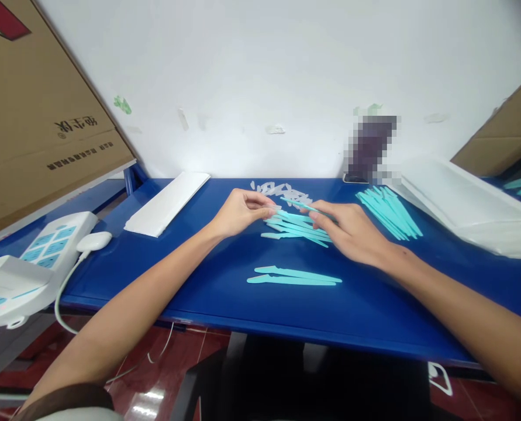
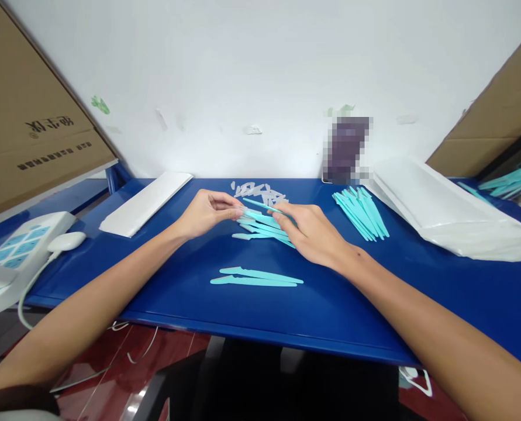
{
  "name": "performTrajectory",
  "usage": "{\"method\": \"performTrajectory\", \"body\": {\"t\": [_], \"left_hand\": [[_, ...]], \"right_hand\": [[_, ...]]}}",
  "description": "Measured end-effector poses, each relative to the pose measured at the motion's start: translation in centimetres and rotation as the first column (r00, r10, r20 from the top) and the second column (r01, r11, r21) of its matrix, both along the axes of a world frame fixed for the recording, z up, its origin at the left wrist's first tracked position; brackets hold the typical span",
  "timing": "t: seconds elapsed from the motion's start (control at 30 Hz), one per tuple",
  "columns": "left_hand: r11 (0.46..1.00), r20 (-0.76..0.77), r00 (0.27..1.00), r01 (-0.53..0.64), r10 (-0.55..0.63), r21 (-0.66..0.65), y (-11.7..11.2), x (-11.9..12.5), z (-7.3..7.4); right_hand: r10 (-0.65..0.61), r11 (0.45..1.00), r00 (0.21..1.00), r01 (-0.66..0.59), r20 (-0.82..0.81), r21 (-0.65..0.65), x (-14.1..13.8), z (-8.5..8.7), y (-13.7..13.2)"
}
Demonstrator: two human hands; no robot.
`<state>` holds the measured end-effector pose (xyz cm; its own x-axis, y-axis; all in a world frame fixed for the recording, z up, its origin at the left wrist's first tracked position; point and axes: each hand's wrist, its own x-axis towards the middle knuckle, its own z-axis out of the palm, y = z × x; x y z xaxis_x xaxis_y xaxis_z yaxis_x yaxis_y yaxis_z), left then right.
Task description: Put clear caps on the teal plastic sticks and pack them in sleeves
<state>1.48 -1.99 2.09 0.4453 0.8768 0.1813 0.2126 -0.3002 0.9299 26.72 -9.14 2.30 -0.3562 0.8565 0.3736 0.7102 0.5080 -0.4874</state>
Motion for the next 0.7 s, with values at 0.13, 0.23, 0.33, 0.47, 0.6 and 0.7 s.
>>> {"method": "performTrajectory", "body": {"t": [0.13, 0.23, 0.33, 0.47, 0.6, 0.7], "left_hand": [[1.000, -0.006, 1.000, -0.005, 0.005, -0.005, -0.15, -0.01, 0.16], [1.000, -0.004, 1.000, -0.009, 0.009, -0.029, -0.26, 0.05, 0.30], [0.999, -0.001, 1.000, -0.023, 0.023, -0.046, -0.29, 0.12, 0.37], [0.999, -0.007, 1.000, -0.023, 0.023, -0.046, -0.35, 0.14, 0.42], [0.999, -0.005, 1.000, 0.003, -0.004, -0.039, -0.56, 0.23, 0.42], [0.998, 0.021, 0.998, 0.052, -0.051, -0.041, -0.72, 0.43, 0.36]], "right_hand": [[0.008, 1.000, 0.999, -0.008, 0.040, -0.005, 0.08, 0.19, 0.05], [0.001, 1.000, 0.999, 0.000, 0.049, -0.022, 0.14, 0.27, 0.05], [0.017, 1.000, 0.998, -0.016, 0.054, -0.013, 0.16, 0.21, 0.06], [0.030, 0.999, 0.998, -0.030, 0.054, -0.011, 0.18, 0.05, 0.19], [0.050, 0.999, 0.996, -0.049, 0.078, -0.012, -0.07, 0.02, 0.15], [0.076, 0.997, 0.995, -0.075, 0.062, -0.022, -0.64, 0.13, -0.14]]}}
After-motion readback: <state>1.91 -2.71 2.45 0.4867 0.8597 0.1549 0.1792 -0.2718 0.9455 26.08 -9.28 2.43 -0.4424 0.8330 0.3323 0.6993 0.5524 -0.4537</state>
